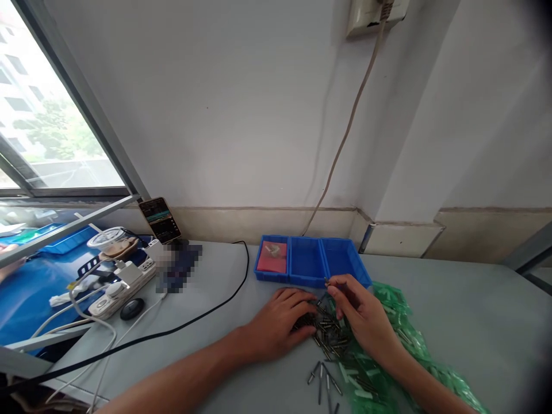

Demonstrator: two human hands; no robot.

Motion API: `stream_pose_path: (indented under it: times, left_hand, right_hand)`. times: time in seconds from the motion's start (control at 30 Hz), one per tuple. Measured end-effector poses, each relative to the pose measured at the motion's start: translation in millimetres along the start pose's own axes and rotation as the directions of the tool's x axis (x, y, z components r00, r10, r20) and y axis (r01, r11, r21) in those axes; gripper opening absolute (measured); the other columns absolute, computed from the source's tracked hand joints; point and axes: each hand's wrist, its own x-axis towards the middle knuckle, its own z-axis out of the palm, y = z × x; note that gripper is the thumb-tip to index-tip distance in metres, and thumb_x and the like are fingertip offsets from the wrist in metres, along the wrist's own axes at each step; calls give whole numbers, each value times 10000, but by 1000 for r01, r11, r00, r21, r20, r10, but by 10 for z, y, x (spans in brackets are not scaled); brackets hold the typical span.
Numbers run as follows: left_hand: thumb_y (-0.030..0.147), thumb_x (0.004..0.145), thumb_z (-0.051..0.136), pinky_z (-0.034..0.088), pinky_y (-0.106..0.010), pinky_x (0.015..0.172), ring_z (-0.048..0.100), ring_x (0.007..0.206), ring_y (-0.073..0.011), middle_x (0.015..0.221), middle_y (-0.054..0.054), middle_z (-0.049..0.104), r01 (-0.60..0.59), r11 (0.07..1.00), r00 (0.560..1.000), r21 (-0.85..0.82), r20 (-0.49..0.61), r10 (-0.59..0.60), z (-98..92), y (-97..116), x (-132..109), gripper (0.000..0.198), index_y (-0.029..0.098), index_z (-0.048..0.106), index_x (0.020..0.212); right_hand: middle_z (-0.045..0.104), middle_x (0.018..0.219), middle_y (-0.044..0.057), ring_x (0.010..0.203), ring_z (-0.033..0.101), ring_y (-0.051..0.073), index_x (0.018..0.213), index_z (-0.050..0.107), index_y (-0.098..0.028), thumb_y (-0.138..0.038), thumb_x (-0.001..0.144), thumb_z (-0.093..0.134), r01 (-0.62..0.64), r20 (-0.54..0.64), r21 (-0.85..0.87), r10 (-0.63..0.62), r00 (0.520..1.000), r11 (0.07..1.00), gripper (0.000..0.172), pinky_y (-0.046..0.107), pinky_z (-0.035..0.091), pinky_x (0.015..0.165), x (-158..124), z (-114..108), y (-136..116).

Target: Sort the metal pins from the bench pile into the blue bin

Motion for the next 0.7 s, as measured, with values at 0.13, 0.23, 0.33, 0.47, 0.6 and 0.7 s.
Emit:
stream_pose_path:
  times: [0.13, 0.23, 0.33, 0.47, 0.6, 0.7]
  left_hand:
    - [417, 1068, 646, 402, -457, 1184, 558, 1352, -280, 1436, -89, 643, -16, 1000, 1000, 16, 13, 16, -4, -5, -5, 362, 260, 624, 1393]
    - [458, 1040, 681, 427, -443, 1155, 569, 1312, -283, 1405, -100, 637, -8, 1000, 1000, 25, 3, 8, 16, -29, -15, 368, 252, 666, 1346]
    - [428, 1047, 678, 444, -425, 1123, 584, 1256, -268, 1344, -97, 650, -4, 1000, 1000, 21, -9, 4, 34, -52, -18, 316, 245, 686, 1305]
    - [362, 1049, 683, 461, -410, 1080, 588, 1191, -253, 1272, -86, 656, 2, 1000, 1000, 14, -20, -1, 37, -60, -18, 242, 234, 696, 1255]
    - [340, 1034, 705, 459, -414, 1076, 579, 1190, -256, 1274, -84, 654, 10, 1000, 1000, 13, -27, -10, 34, -55, -19, 198, 220, 694, 1191]
    - [339, 1037, 701, 455, -419, 1069, 581, 1183, -260, 1252, -82, 664, 13, 1000, 999, 14, -32, -13, 42, -58, -19, 173, 221, 688, 1162]
  right_hand:
    - [715, 911, 51, 527, 570, 145, 1099, 695, -233, -609, 1031, 586, -40, 10, 117, 39, 999, 992, 397, 314, 529, 557, -11, 34, 17]
    - [699, 941, 54, 529, 555, 139, 1122, 682, -237, -602, 1049, 565, -31, -17, 154, 34, 999, 988, 391, 308, 522, 534, -25, 43, 40]
    - [660, 881, 25, 555, 565, 147, 1138, 659, -252, -562, 1064, 566, -9, -31, 126, 13, 999, 992, 333, 305, 538, 559, -39, 43, 33]
    - [606, 862, 7, 656, 617, 170, 1034, 635, -261, -503, 1029, 657, 34, -54, 98, -28, 998, 995, 243, 297, 564, 599, -48, 42, -24]
    - [606, 933, 25, 708, 612, 176, 973, 654, -252, -496, 997, 703, 47, -54, 106, -42, 998, 993, 250, 293, 572, 586, -39, 36, -53]
    - [616, 891, 17, 653, 595, 165, 958, 670, -243, -536, 958, 743, -10, -22, 140, 13, 1000, 990, 302, 292, 552, 554, -19, 27, -61]
